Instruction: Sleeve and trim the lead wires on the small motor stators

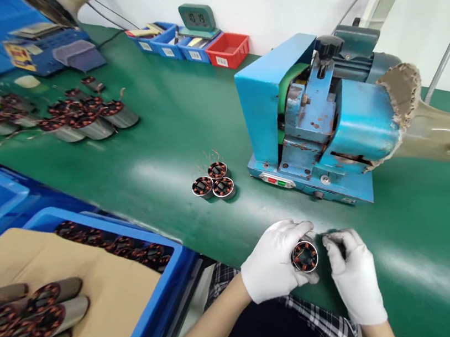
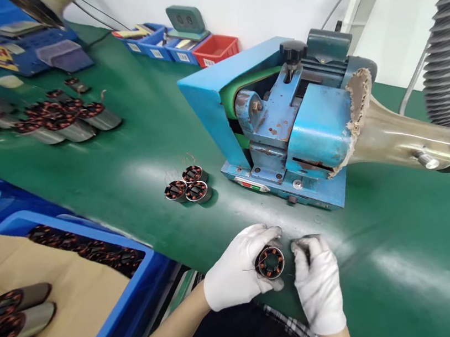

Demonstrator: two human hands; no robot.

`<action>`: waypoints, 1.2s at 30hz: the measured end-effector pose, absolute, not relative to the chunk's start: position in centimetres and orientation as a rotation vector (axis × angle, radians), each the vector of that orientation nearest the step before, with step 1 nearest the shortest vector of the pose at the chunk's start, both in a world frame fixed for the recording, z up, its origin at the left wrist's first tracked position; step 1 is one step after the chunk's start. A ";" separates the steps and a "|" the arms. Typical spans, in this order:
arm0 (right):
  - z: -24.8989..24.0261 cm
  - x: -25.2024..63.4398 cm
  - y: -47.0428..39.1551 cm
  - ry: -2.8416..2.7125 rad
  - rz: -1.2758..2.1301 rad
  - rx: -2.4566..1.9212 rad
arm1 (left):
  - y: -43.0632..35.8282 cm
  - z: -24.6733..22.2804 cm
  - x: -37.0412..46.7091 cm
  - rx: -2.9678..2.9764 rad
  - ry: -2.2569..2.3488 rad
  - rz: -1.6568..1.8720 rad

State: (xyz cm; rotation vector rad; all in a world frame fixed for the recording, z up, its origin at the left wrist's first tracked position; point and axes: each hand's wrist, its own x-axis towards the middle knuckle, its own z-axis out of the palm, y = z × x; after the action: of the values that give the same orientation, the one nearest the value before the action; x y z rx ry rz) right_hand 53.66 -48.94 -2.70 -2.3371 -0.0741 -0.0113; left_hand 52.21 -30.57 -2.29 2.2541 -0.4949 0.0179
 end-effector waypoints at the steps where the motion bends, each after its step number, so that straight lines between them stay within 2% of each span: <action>1: -2.7 53.9 -49.4 -0.005 -0.062 -2.328 | -30.5 -2.3 52.2 2.244 -0.500 0.012; 3: -2.5 54.1 -50.3 0.139 -0.071 -2.193 | -30.5 -2.4 52.2 2.221 -0.512 0.000; 6: -1.8 54.0 -50.3 0.113 0.184 -1.937 | -30.4 -2.4 52.1 2.225 -0.519 0.016; 8: -1.6 53.7 -49.7 -0.027 0.373 -1.916 | -30.4 -2.4 52.1 2.236 -0.525 0.045; 11: -1.6 53.4 -48.9 -0.167 0.476 -2.014 | -30.5 -2.5 52.1 2.224 -0.524 0.072; 25: -1.5 54.1 -49.0 -0.177 0.384 -2.290 | -30.7 -2.4 52.5 2.259 -0.469 0.034; 31: -1.0 54.3 -49.8 -0.156 0.154 -2.140 | -30.7 -2.8 52.4 2.239 -0.460 0.039; 34: -0.7 54.1 -48.2 -0.399 0.177 -2.097 | -30.6 -2.9 52.3 2.225 -0.494 0.065; 36: -1.0 53.9 -47.2 -0.357 0.178 -2.070 | -30.6 -3.0 52.3 2.233 -0.499 0.090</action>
State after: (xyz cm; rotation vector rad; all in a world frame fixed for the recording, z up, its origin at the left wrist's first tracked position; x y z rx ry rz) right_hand 53.87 -47.19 -0.96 -2.0703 -0.3574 0.1780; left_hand 52.26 -30.63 -3.02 2.2328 -0.4990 0.0904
